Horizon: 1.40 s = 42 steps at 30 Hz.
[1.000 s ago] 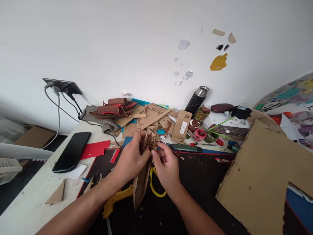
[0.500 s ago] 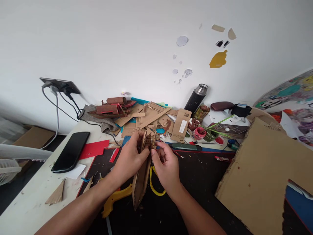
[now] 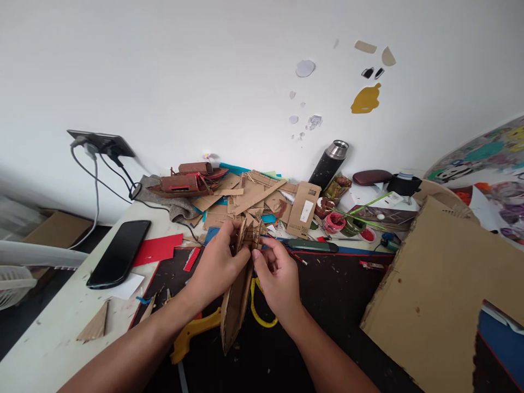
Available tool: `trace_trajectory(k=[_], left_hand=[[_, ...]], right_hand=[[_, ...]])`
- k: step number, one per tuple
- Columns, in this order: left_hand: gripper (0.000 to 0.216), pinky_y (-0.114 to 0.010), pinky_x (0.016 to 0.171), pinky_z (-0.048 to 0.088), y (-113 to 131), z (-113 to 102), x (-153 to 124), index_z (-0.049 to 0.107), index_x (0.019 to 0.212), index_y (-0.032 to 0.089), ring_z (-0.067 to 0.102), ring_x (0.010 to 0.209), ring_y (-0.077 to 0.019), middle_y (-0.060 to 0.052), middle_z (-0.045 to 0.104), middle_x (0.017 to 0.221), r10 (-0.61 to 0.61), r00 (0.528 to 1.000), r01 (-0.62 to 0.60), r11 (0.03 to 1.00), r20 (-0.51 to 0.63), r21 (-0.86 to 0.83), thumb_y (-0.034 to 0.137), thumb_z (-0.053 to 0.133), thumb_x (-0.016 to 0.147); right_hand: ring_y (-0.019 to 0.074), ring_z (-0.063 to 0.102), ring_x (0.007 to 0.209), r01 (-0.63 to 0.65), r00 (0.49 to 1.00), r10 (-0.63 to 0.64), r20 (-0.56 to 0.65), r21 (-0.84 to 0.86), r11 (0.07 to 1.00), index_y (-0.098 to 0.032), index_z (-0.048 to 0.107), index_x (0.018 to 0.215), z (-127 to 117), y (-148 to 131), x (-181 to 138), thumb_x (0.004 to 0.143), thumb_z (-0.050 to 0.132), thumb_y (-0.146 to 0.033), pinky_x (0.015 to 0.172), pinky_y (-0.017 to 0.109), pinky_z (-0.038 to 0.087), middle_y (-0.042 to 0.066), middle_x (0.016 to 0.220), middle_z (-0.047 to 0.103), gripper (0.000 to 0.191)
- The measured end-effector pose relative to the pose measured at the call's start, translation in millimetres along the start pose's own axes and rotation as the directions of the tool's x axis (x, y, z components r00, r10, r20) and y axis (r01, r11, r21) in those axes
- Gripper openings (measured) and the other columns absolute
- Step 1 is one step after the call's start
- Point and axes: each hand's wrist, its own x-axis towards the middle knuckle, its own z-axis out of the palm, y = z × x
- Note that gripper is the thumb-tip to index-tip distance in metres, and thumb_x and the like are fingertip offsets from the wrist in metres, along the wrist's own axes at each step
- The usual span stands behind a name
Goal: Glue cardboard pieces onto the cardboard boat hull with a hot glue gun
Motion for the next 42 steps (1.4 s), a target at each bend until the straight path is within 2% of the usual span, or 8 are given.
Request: trace_trajectory(k=[5,11,18,23,31,35,42], left_hand=[[0.022,-0.037,0.086,0.053,3.4,-1.7,2.5,0.065,0.108,0.024,0.071,0.094,-0.0247,-0.003,0.076,0.102,-0.049,0.997,0.052,0.998,0.059,-0.047,0.027,0.06,0.087],[0.015,-0.035,0.076,0.051,4.9,-1.7,2.7,0.064,0.099,0.023,0.067,0.083,-0.023,-0.001,0.073,0.091,-0.058,0.998,0.059,0.998,0.035,-0.019,0.028,0.061,0.084],[0.017,-0.037,0.082,0.052,2.3,0.7,0.8,0.063,0.102,0.023,0.067,0.09,-0.0246,-0.002,0.072,0.096,-0.068,0.997,0.069,0.997,0.024,-0.043,0.028,0.06,0.086],[0.021,-0.039,0.086,0.052,0.8,1.5,0.6,0.064,0.107,0.023,0.068,0.094,-0.0253,-0.003,0.074,0.101,-0.062,0.995,0.065,0.997,0.074,-0.044,0.029,0.059,0.088],[0.016,-0.037,0.079,0.051,2.7,2.7,0.0,0.063,0.1,0.024,0.065,0.085,-0.0238,-0.001,0.071,0.092,-0.051,0.999,0.052,0.998,-0.011,0.021,0.029,0.062,0.084],[0.014,-0.035,0.077,0.051,4.2,2.9,-1.2,0.062,0.097,0.024,0.066,0.084,-0.0232,0.0,0.07,0.09,-0.077,0.997,0.077,0.996,-0.009,-0.035,0.03,0.062,0.084],[0.012,-0.036,0.077,0.05,5.6,5.0,-4.3,0.062,0.096,0.024,0.065,0.082,-0.0228,0.0,0.069,0.089,-0.062,0.998,0.063,0.998,-0.019,0.013,0.027,0.061,0.085]], right_hand=[[0.0131,0.047,0.052,-0.017,1.0,0.017,-0.005,0.016,1.0,-0.017,0.07,0.113,0.0,-2.5,1.1,0.097,0.068,-0.036,0.049,0.024,0.037,-0.007,0.06,0.051,0.026],[0.0136,0.048,0.053,-0.043,0.999,0.043,0.001,0.021,0.999,-0.017,0.069,0.113,-0.2,-5.5,1.4,0.095,0.066,-0.038,0.05,0.025,0.037,-0.007,0.062,0.05,0.027],[0.014,0.047,0.055,-0.062,0.998,0.062,0.005,0.029,0.998,-0.016,0.07,0.112,0.5,-5.5,2.8,0.094,0.065,-0.037,0.052,0.025,0.039,-0.007,0.063,0.049,0.028],[0.0134,0.045,0.054,-0.065,0.998,0.066,-0.013,0.025,0.998,-0.017,0.069,0.109,0.6,-3.4,3.8,0.092,0.065,-0.036,0.051,0.025,0.038,-0.008,0.061,0.047,0.026],[0.014,0.048,0.054,-0.074,0.997,0.075,-0.024,0.01,0.997,-0.018,0.07,0.108,0.5,-4.6,4.7,0.091,0.065,-0.036,0.051,0.025,0.039,-0.007,0.061,0.049,0.025],[0.0145,0.049,0.055,-0.073,0.997,0.073,-0.022,0.025,0.997,-0.018,0.07,0.109,0.0,-5.2,5.2,0.092,0.064,-0.036,0.052,0.025,0.04,-0.007,0.062,0.05,0.025],[0.0147,0.05,0.056,-0.061,0.998,0.061,-0.03,0.021,0.998,-0.019,0.069,0.106,1.0,-2.8,3.8,0.092,0.063,-0.034,0.052,0.026,0.04,-0.006,0.063,0.052,0.022]])
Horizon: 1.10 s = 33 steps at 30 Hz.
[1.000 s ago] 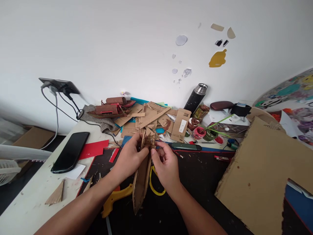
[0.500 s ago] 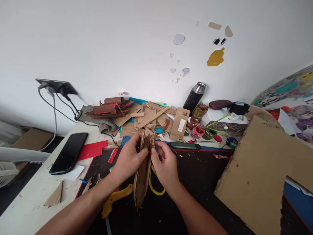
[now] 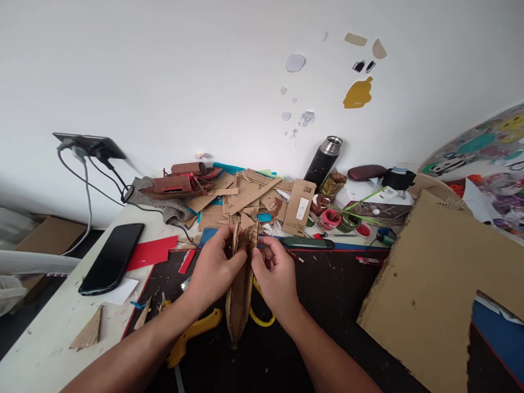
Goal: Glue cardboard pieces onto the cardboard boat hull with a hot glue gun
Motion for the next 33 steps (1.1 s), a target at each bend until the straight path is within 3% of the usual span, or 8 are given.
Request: trace_trajectory(k=[9,14,21,33], left_hand=[[0.013,-0.036,0.08,0.052,-4.5,3.8,-0.7,0.064,0.098,0.025,0.067,0.088,-0.0236,0.0,0.07,0.092,0.009,1.0,-0.008,0.999,0.018,-0.044,0.028,0.065,0.085],[0.013,-0.035,0.079,0.051,-8.0,4.6,2.6,0.063,0.097,0.025,0.065,0.085,-0.0221,0.001,0.069,0.091,-0.006,1.0,0.007,0.995,0.003,-0.098,0.027,0.064,0.085],[0.015,-0.035,0.08,0.049,-10.4,0.9,4.8,0.064,0.1,0.024,0.064,0.085,-0.0217,0.001,0.068,0.092,-0.018,0.999,0.013,0.994,-0.042,-0.107,0.026,0.064,0.085],[0.014,-0.034,0.077,0.048,-11.7,2.9,7.6,0.065,0.094,0.023,0.062,0.081,-0.0221,0.001,0.067,0.085,-0.047,0.999,0.045,0.994,-0.013,-0.102,0.029,0.065,0.081]], right_hand=[[0.0124,0.045,0.051,-0.01,1.0,0.01,-0.015,-0.006,1.0,-0.022,0.061,0.091,-0.8,3.1,1.7,0.092,0.066,-0.035,0.048,0.023,0.034,-0.008,0.059,0.049,0.014],[0.0137,0.052,0.055,0.004,1.0,-0.004,-0.009,0.002,1.0,-0.022,0.062,0.095,0.1,3.9,1.7,0.092,0.066,-0.037,0.051,0.024,0.039,-0.006,0.063,0.055,0.015],[0.0136,0.052,0.055,0.046,0.999,-0.044,0.018,-0.118,0.992,-0.02,0.065,0.106,1.1,6.1,-3.3,0.095,0.067,-0.037,0.052,0.025,0.039,-0.007,0.064,0.055,0.02],[0.0117,0.044,0.049,0.053,0.998,-0.055,-0.011,-0.123,0.991,-0.023,0.059,0.092,2.2,10.4,-1.0,0.094,0.062,-0.036,0.047,0.024,0.031,-0.009,0.058,0.048,0.014]])
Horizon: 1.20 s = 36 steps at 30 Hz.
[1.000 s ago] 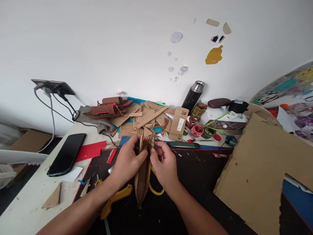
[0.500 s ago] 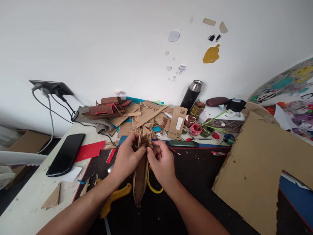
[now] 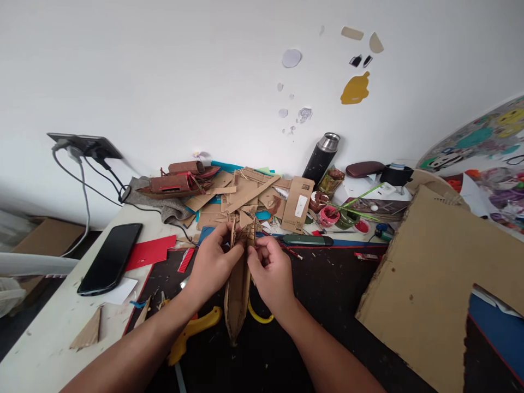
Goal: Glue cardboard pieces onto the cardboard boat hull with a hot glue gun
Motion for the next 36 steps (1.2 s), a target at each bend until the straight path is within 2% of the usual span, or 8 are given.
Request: trace_trajectory(k=[7,15,23,29,36], left_hand=[[0.011,-0.033,0.076,0.048,-0.9,0.1,-2.0,0.066,0.092,0.024,0.063,0.08,-0.0217,0.002,0.067,0.084,0.021,1.0,-0.021,1.0,0.006,0.009,0.03,0.066,0.083],[0.013,-0.033,0.075,0.048,-2.3,2.6,-2.2,0.067,0.093,0.023,0.063,0.082,-0.022,0.0,0.069,0.086,0.048,0.999,-0.048,0.998,-0.009,0.052,0.036,0.067,0.091],[0.02,-0.033,0.074,0.049,0.6,3.0,-4.5,0.07,0.09,0.023,0.064,0.079,-0.0215,-0.001,0.072,0.084,0.061,0.997,-0.059,0.998,-0.047,0.035,0.042,0.068,0.092],[0.025,-0.034,0.078,0.051,-1.4,0.2,-3.7,0.074,0.09,0.022,0.068,0.082,-0.0232,-0.002,0.076,0.085,0.076,0.995,-0.073,0.996,-0.065,0.042,0.047,0.069,0.093],[0.021,-0.034,0.077,0.054,0.8,-2.4,-3.7,0.078,0.091,0.023,0.072,0.082,-0.0235,-0.002,0.081,0.087,0.151,0.985,-0.139,0.982,-0.086,0.131,0.041,0.069,0.093]], right_hand=[[0.0114,0.041,0.048,0.043,0.999,-0.044,-0.006,-0.021,0.999,-0.024,0.055,0.087,-1.2,1.7,0.9,0.096,0.061,-0.035,0.047,0.024,0.028,-0.01,0.056,0.045,0.015],[0.0119,0.044,0.047,0.107,0.994,-0.109,-0.016,-0.099,0.989,-0.024,0.058,0.089,-2.4,2.2,1.7,0.096,0.06,-0.033,0.048,0.024,0.031,-0.009,0.056,0.047,0.012],[0.0122,0.046,0.047,0.154,0.987,-0.162,-0.026,-0.192,0.969,-0.024,0.059,0.089,-4.4,0.2,1.4,0.096,0.06,-0.031,0.049,0.024,0.034,-0.009,0.056,0.049,0.01],[0.0118,0.045,0.046,0.172,0.983,-0.18,-0.02,-0.198,0.965,-0.024,0.057,0.088,-4.4,-0.9,0.0,0.096,0.059,-0.029,0.048,0.023,0.032,-0.009,0.056,0.047,0.01],[0.0121,0.045,0.048,0.166,0.985,-0.171,-0.007,-0.19,0.968,-0.025,0.056,0.089,-3.8,0.5,-0.6,0.097,0.058,-0.03,0.048,0.024,0.032,-0.009,0.057,0.047,0.01]])
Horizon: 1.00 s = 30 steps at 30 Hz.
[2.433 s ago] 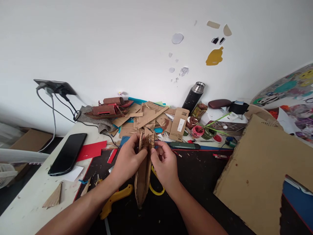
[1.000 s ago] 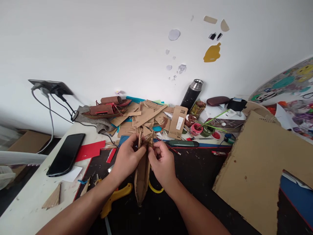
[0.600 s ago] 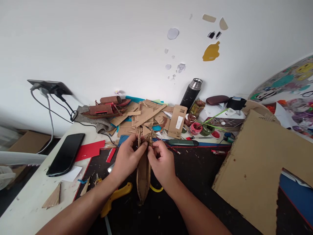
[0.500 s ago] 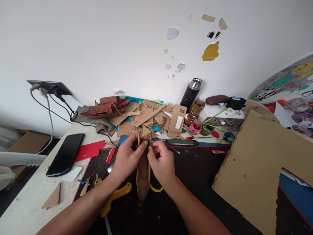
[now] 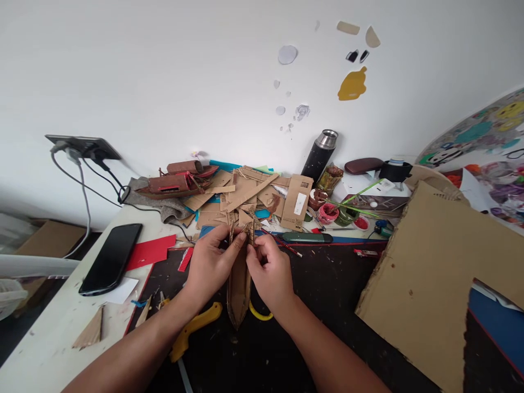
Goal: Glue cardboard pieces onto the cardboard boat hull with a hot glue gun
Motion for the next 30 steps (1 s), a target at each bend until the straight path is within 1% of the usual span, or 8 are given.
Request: trace_trajectory(k=[3,8,14,19,23,25,28,30], left_hand=[[0.019,-0.033,0.075,0.054,3.4,-1.0,-1.3,0.079,0.091,0.023,0.072,0.081,-0.0229,-0.002,0.081,0.086,0.042,0.999,-0.042,0.999,-0.006,0.03,0.039,0.069,0.094],[0.017,-0.034,0.078,0.054,5.1,0.5,-3.1,0.079,0.093,0.024,0.073,0.084,-0.0232,-0.002,0.082,0.089,0.099,0.995,-0.098,0.994,-0.016,0.049,0.036,0.068,0.095],[0.018,-0.034,0.076,0.051,1.0,3.9,0.7,0.076,0.089,0.023,0.071,0.083,-0.0238,-0.003,0.08,0.088,0.07,0.997,-0.071,0.996,0.021,0.057,0.037,0.067,0.096],[0.019,-0.031,0.069,0.047,3.6,4.2,1.9,0.073,0.084,0.023,0.065,0.073,-0.0208,0.0,0.074,0.077,0.082,0.997,-0.083,0.994,0.013,0.065,0.038,0.066,0.095],[0.024,-0.03,0.065,0.043,6.5,4.5,-0.8,0.067,0.077,0.024,0.06,0.067,-0.0191,0.003,0.067,0.07,0.104,0.994,-0.105,0.991,0.022,0.083,0.038,0.065,0.096],[0.022,-0.03,0.066,0.043,6.7,5.3,-2.3,0.068,0.08,0.024,0.061,0.069,-0.0192,0.003,0.067,0.072,0.102,0.994,-0.104,0.991,0.028,0.087,0.038,0.065,0.096],[0.016,-0.031,0.071,0.047,5.5,7.0,-3.1,0.072,0.094,0.024,0.065,0.076,-0.0201,0.001,0.073,0.082,0.081,0.996,-0.083,0.995,0.04,0.051,0.038,0.066,0.096],[0.016,-0.03,0.071,0.047,3.9,7.8,-2.5,0.073,0.097,0.023,0.065,0.075,-0.0199,0.001,0.074,0.083,0.067,0.997,-0.069,0.997,0.049,0.026,0.038,0.066,0.096]], right_hand=[[0.0123,0.046,0.049,0.002,1.0,-0.002,0.009,0.016,1.0,-0.025,0.055,0.089,-0.5,-0.7,-1.0,0.098,0.058,-0.03,0.049,0.024,0.033,-0.009,0.059,0.048,0.011],[0.0127,0.047,0.05,-0.01,1.0,0.009,0.009,0.052,0.999,-0.025,0.053,0.088,-2.0,-2.3,-0.2,0.098,0.058,-0.03,0.049,0.024,0.034,-0.008,0.06,0.051,0.012],[0.0128,0.047,0.051,-0.088,0.996,0.085,0.023,0.179,0.98,-0.026,0.051,0.088,-2.5,-1.4,3.9,0.096,0.063,-0.033,0.05,0.023,0.035,-0.009,0.061,0.048,0.017],[0.0128,0.048,0.05,-0.144,0.989,0.135,0.052,0.286,0.947,-0.025,0.054,0.091,-5.9,-3.0,5.5,0.1,0.066,-0.046,0.047,0.023,0.037,-0.008,0.064,0.051,0.025],[0.0119,0.045,0.047,-0.155,0.988,0.153,0.034,0.328,0.932,-0.025,0.056,0.091,-9.5,-5.4,7.6,0.1,0.068,-0.047,0.045,0.024,0.037,-0.008,0.066,0.05,0.027],[0.0119,0.045,0.047,-0.145,0.989,0.15,0.014,0.353,0.924,-0.025,0.056,0.093,-10.3,-5.7,9.3,0.1,0.068,-0.046,0.045,0.024,0.038,-0.008,0.066,0.05,0.025],[0.0124,0.045,0.048,-0.126,0.99,0.141,-0.015,0.36,0.925,-0.024,0.059,0.095,-10.3,-4.7,11.4,0.099,0.068,-0.045,0.045,0.025,0.038,-0.009,0.065,0.048,0.022],[0.0124,0.045,0.047,-0.13,0.989,0.147,-0.019,0.367,0.921,-0.024,0.06,0.097,-9.9,-3.9,12.1,0.098,0.068,-0.045,0.044,0.025,0.039,-0.009,0.065,0.047,0.022]])
